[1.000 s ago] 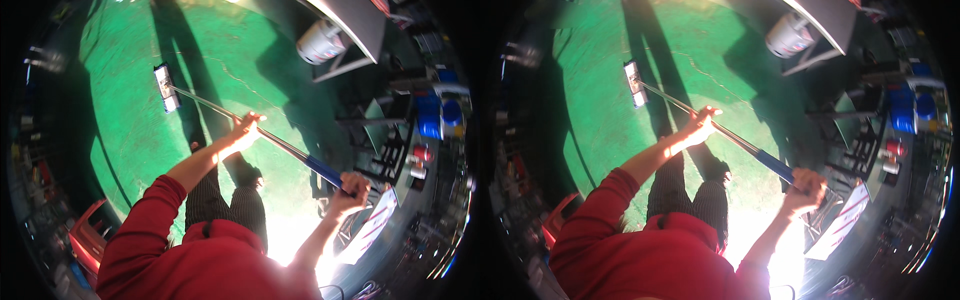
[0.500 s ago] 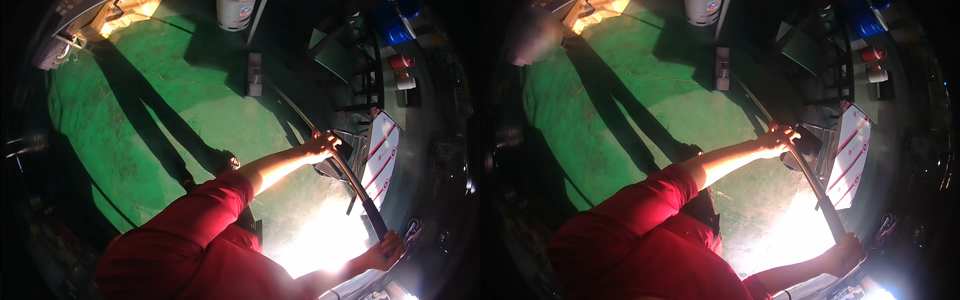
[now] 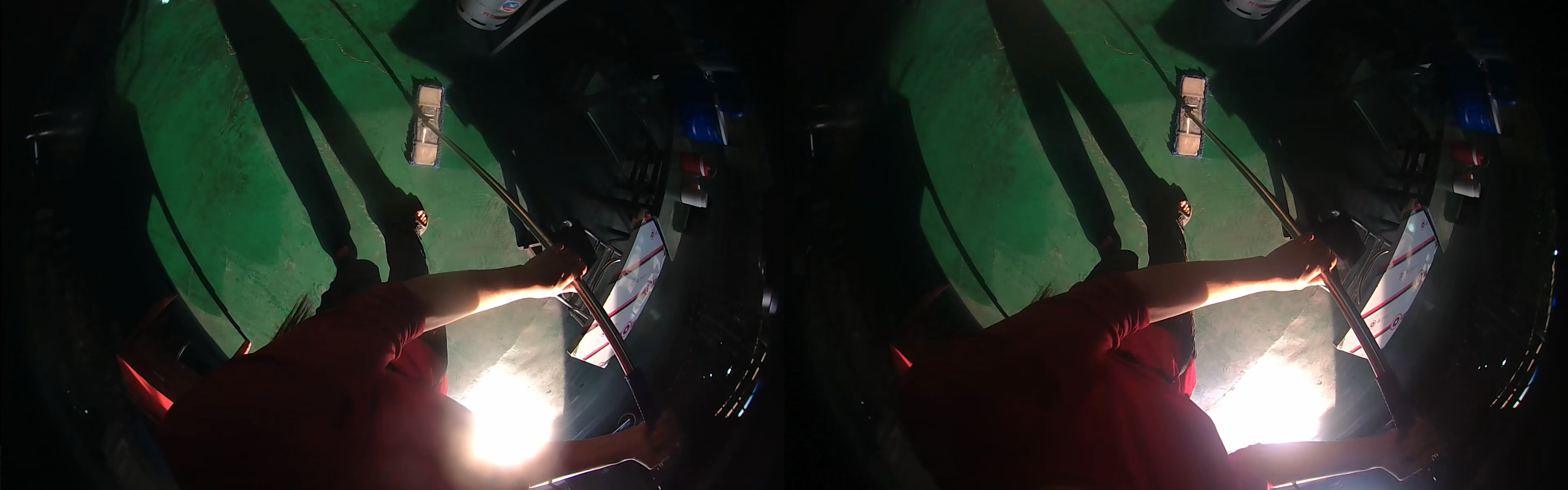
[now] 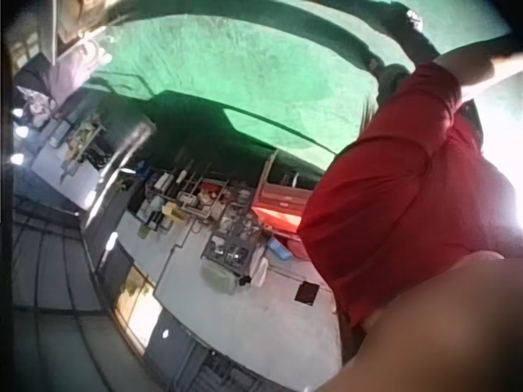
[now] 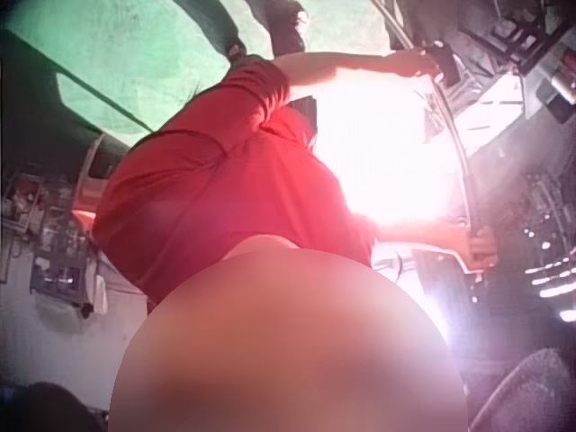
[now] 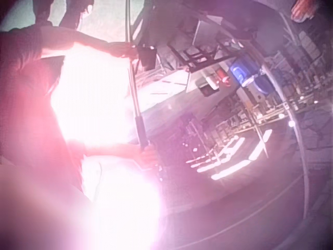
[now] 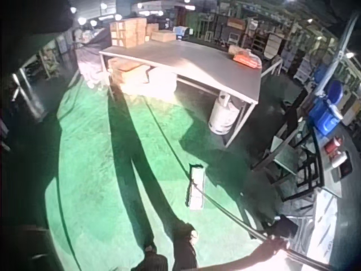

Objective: The person mops a green-painted floor in a workshop using a flat mop and a bucket of water. They pour water onto the floor with a red scoop, then mop the area and continue cleaning the interior space.

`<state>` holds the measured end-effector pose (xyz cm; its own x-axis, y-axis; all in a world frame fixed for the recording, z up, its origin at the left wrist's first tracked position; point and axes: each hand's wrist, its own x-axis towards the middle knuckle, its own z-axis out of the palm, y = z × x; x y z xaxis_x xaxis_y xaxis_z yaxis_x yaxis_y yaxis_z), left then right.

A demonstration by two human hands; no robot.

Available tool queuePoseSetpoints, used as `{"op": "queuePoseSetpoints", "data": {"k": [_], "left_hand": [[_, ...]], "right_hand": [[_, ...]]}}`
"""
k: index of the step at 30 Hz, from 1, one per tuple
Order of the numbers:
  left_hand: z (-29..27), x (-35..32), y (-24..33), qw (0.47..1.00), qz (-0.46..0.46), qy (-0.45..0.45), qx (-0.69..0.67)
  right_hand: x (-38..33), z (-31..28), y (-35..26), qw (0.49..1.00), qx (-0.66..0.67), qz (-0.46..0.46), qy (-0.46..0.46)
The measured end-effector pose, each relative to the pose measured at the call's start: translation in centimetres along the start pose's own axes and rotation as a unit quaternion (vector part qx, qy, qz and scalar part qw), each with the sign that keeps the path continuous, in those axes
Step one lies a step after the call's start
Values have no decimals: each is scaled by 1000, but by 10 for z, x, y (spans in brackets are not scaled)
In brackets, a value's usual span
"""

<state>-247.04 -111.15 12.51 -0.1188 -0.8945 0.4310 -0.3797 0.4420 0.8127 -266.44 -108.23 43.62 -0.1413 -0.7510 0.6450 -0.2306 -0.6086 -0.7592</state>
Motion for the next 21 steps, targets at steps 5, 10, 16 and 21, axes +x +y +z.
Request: {"op": "queuePoseSetpoints", "data": {"k": [5,10,16,21], "left_hand": [[-119,-126,-20,977,-70,170,111],[-213,-275,-56,935,-119,224,248],[-287,-433,-69,860,-365,106,341],[-235,-433,-65,841,-393,98,358]], "right_hand": [[-48,95,10,975,164,83,-124],[-175,221,4,875,386,229,-182],[-332,290,7,820,415,253,-301],[-329,248,21,817,410,266,-307]]}}
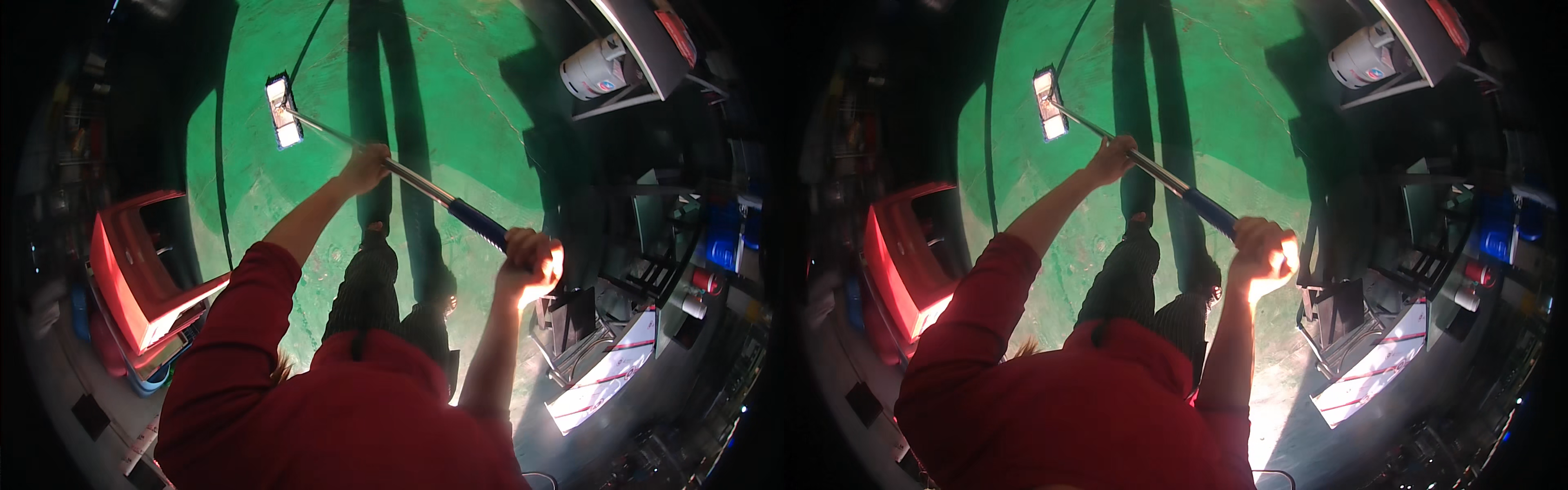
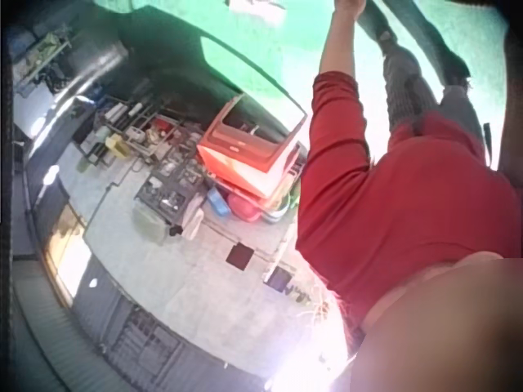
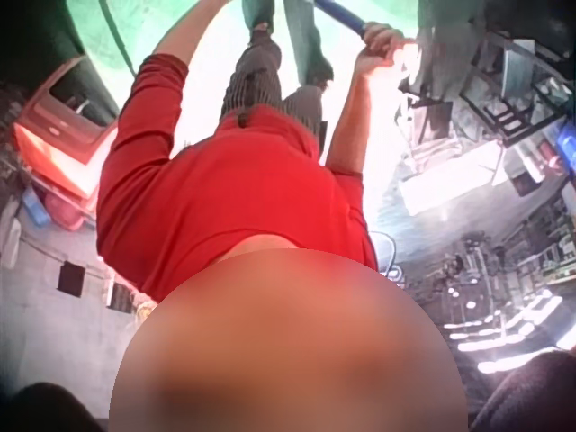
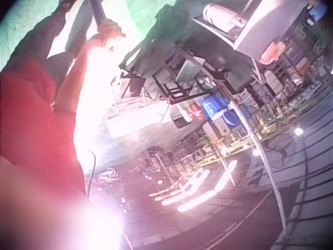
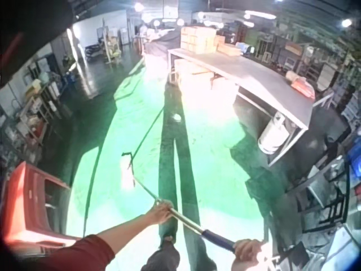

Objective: The person mops a green-painted floor in a workshop using a flat mop and a bucket of water. They pour water onto the floor with a red scoop, then mop the area and continue cleaning the interior space.

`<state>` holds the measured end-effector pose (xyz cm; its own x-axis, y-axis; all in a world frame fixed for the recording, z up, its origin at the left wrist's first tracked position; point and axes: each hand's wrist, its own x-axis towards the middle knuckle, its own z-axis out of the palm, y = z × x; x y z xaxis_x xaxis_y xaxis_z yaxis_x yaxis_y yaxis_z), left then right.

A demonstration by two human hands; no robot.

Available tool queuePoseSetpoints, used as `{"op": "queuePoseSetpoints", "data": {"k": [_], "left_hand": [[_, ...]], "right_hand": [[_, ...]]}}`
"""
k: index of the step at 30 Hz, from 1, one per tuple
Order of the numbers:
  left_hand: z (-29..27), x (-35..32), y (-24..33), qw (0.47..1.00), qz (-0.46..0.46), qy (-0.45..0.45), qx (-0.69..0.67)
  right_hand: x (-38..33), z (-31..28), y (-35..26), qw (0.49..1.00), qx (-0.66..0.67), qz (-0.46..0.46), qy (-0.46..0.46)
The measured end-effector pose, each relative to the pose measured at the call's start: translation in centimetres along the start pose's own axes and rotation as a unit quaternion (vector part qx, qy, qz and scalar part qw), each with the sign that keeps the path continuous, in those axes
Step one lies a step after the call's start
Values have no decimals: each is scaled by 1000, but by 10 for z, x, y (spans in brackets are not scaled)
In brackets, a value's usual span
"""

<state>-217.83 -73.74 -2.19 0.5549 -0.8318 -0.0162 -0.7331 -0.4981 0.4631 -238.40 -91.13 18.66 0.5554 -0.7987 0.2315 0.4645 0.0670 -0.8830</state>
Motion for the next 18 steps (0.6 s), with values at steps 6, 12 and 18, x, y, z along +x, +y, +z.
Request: {"op": "queuePoseSetpoints", "data": {"k": [6,12,18], "left_hand": [[109,-10,248,987,34,30,-156],[175,-24,534,921,143,-68,-357],[231,-18,712,863,302,-83,-397]], "right_hand": [[-23,-180,-172,986,-104,-68,114],[-96,-344,-377,960,-167,-149,166],[-161,-399,-473,912,-262,-236,211]]}}
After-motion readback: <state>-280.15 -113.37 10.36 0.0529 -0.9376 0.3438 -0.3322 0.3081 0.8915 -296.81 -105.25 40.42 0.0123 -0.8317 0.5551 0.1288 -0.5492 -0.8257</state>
